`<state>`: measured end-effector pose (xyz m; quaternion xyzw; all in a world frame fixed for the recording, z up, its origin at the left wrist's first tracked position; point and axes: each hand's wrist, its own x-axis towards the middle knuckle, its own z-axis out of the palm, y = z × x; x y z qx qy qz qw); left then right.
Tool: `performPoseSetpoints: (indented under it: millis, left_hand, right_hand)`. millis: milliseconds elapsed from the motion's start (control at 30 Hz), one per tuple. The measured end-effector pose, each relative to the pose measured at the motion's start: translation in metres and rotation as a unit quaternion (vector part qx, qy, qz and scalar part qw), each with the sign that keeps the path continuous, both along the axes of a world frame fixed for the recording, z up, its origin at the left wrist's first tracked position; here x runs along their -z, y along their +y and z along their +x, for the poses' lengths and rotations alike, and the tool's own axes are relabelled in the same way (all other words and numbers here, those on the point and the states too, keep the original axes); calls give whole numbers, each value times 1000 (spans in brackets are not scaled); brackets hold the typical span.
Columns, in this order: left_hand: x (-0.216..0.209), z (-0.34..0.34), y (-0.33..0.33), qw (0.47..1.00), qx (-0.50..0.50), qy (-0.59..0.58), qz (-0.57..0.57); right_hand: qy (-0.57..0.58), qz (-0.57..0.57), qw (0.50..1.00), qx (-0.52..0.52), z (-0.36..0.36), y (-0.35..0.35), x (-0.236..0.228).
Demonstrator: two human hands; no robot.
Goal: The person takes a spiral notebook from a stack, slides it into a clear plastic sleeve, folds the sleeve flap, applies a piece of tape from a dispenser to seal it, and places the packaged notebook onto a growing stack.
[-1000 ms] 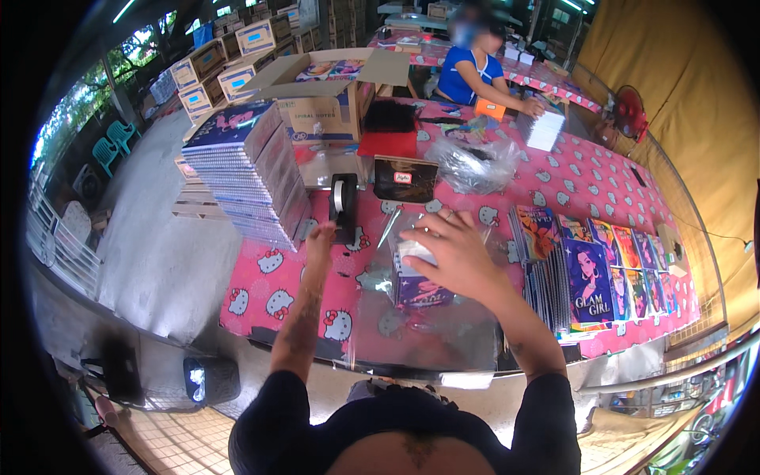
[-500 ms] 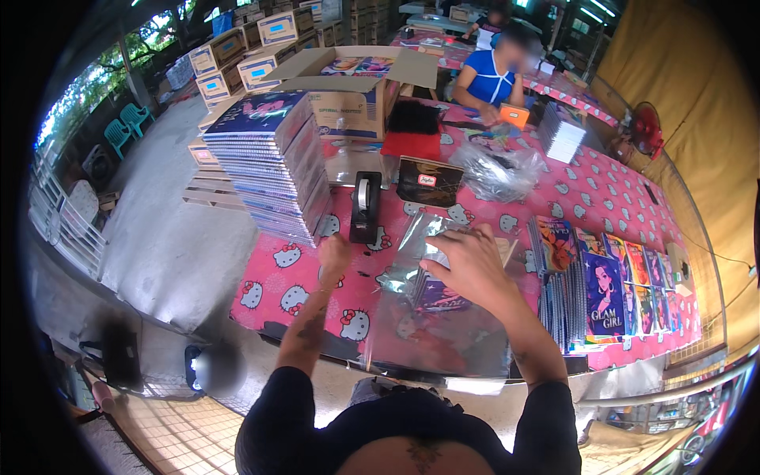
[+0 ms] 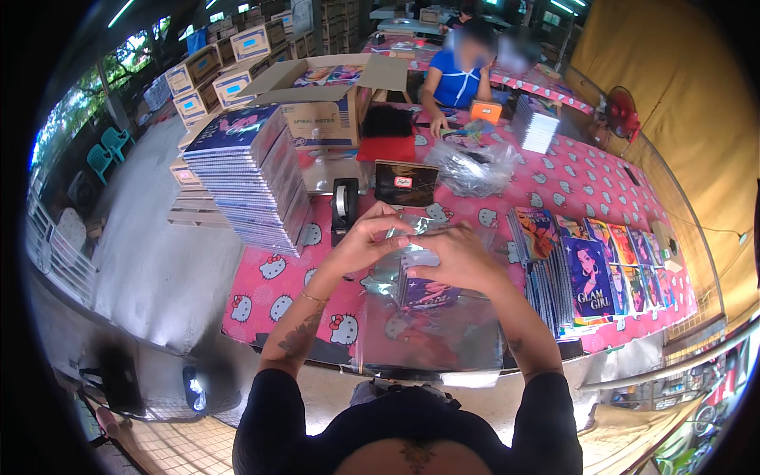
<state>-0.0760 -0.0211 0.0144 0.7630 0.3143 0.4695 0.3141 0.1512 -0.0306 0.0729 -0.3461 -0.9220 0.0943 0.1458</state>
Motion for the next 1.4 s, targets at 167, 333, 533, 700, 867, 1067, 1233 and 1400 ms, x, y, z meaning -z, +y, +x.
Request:
performPoseSetpoints:
  millis: [167,333,533,700,867,1067,1233,1400]
  left_hand:
    - [-10,-4,16,999,13,-1,-39]
    - [2,20,18,1000,-15,26,-8]
    - [8,60,10,990,-101,88,47]
    - [22,84,16,973,-134,136,128]
    - [46,98,26,936,-158,279,147]
    - [20,93,16,987,-146,-5,-64]
    - [-28,97,-29,902,-146,369,172]
    - [-36,73,0,987,-114,-98,-56]
  right_hand:
    - [-138,2,990,21,40,2,4]
    - [65,176,982,-13,66,-24,16]
    - [306,-109,943,73,116,19,100]
    - [162,-57,978,-116,101,31,117]
    - [248,-77,958,-124,97,29,133]
    - [386,-180,904,-27,81,24,123]
    - [367,-176,909,94,74,80,143]
    - [329,-431,840,-24,54,125,121]
